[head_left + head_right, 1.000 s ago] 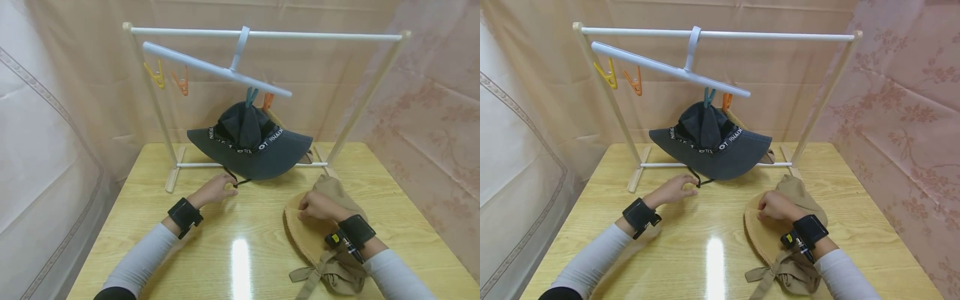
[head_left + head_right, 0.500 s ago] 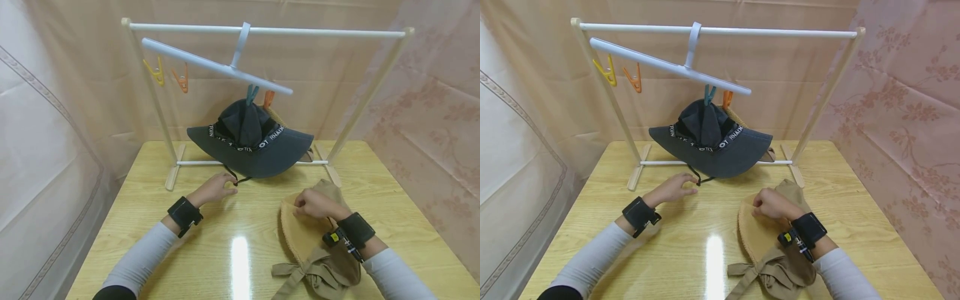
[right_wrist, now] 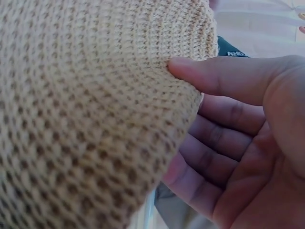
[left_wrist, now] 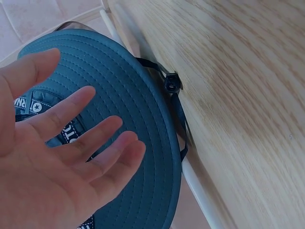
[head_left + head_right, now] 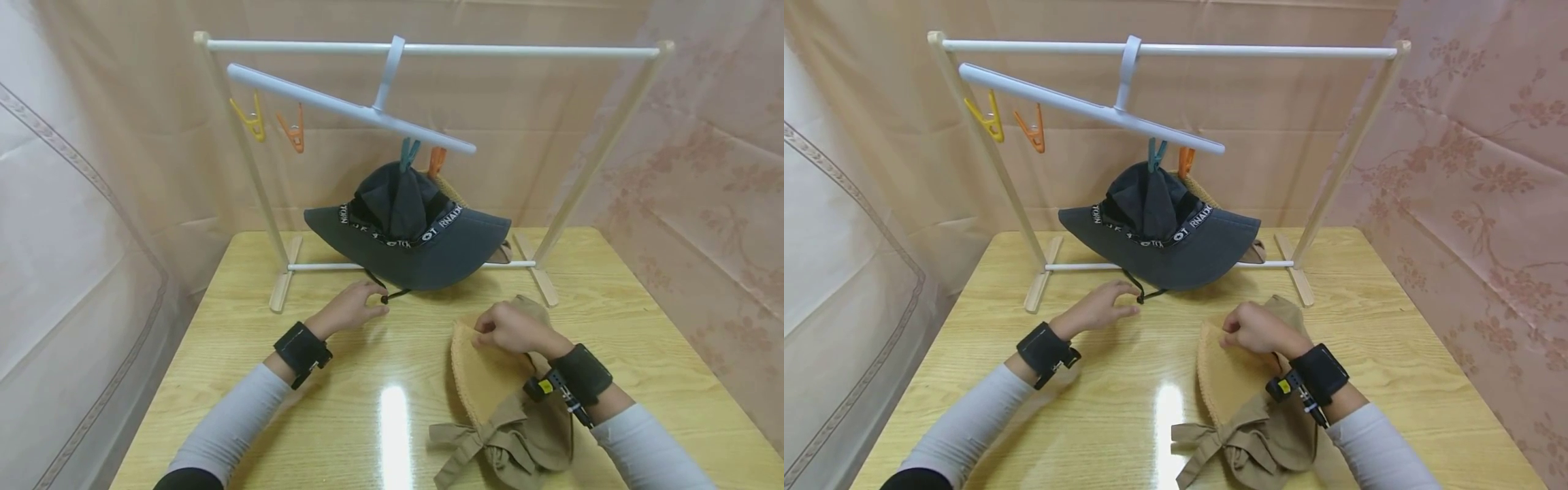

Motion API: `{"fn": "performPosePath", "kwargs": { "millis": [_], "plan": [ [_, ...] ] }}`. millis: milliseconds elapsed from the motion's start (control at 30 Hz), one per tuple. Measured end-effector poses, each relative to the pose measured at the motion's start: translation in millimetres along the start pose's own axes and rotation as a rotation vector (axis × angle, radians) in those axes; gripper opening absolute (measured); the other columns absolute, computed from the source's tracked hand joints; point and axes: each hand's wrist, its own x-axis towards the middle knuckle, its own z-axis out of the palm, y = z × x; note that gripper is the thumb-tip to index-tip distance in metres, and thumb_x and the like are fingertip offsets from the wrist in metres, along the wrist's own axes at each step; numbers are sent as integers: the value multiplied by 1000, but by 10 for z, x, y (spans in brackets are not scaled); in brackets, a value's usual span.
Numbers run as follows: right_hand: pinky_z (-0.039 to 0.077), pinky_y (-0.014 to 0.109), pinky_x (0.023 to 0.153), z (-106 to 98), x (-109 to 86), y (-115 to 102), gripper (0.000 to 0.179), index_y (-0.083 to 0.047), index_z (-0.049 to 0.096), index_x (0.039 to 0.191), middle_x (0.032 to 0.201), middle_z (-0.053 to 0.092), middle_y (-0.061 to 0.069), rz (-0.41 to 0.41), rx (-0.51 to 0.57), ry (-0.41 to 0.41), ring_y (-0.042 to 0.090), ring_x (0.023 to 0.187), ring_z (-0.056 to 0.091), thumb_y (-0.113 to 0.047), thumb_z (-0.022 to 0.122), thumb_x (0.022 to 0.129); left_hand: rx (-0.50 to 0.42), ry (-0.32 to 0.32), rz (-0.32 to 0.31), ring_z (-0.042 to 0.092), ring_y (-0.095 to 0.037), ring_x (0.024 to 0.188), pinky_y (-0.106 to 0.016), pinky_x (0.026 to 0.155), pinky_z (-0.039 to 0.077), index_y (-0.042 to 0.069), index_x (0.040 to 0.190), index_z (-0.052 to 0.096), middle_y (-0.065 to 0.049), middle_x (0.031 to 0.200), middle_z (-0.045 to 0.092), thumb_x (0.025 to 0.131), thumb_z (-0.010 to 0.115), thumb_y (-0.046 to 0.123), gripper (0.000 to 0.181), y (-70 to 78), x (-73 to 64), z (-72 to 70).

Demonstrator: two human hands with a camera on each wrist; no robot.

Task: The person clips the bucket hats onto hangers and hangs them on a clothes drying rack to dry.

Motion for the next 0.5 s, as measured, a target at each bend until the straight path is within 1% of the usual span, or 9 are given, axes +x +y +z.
{"fn": "performPosePath", "kwargs": {
  "millis": [100, 200, 367, 500],
  "plan": [
    [21, 18, 50, -4, 10, -8, 38, -19, 47, 59, 56, 28, -13, -8, 3, 12, -2, 48, 20, -17, 68, 90, -6, 34, 15, 47, -35, 131, -50, 110, 39, 8, 135, 57, -16, 139, 53, 96, 61, 30, 44, 7, 5, 7],
    [20, 18, 51, -10, 21, -18, 39, -19, 46, 58, 56, 27, -13, -8, 17, 22, -1, 49, 18, -17, 69, 90, -15, 64, 32, 47, -35, 131, -50, 111, 38, 8, 134, 57, -15, 138, 54, 96, 62, 28, 44, 9, 12, 13],
    [22, 18, 51, -23, 49, -50, 34, -16, 53, 60, 56, 29, -13, -14, 46, 35, -1, 49, 21, -17, 70, 89, -23, 95, 46, 48, -35, 132, -50, 111, 38, 7, 135, 56, -16, 141, 53, 96, 61, 29, 45, 13, 40, 25],
    [23, 18, 50, -48, 72, -94, 29, -18, 58, 62, 56, 35, -14, -3, 15, 49, -1, 49, 24, -19, 71, 88, -34, 112, 58, 49, -35, 130, -50, 109, 40, 6, 137, 54, -16, 140, 53, 96, 61, 29, 47, 38, 57, 17]
  ]
}}
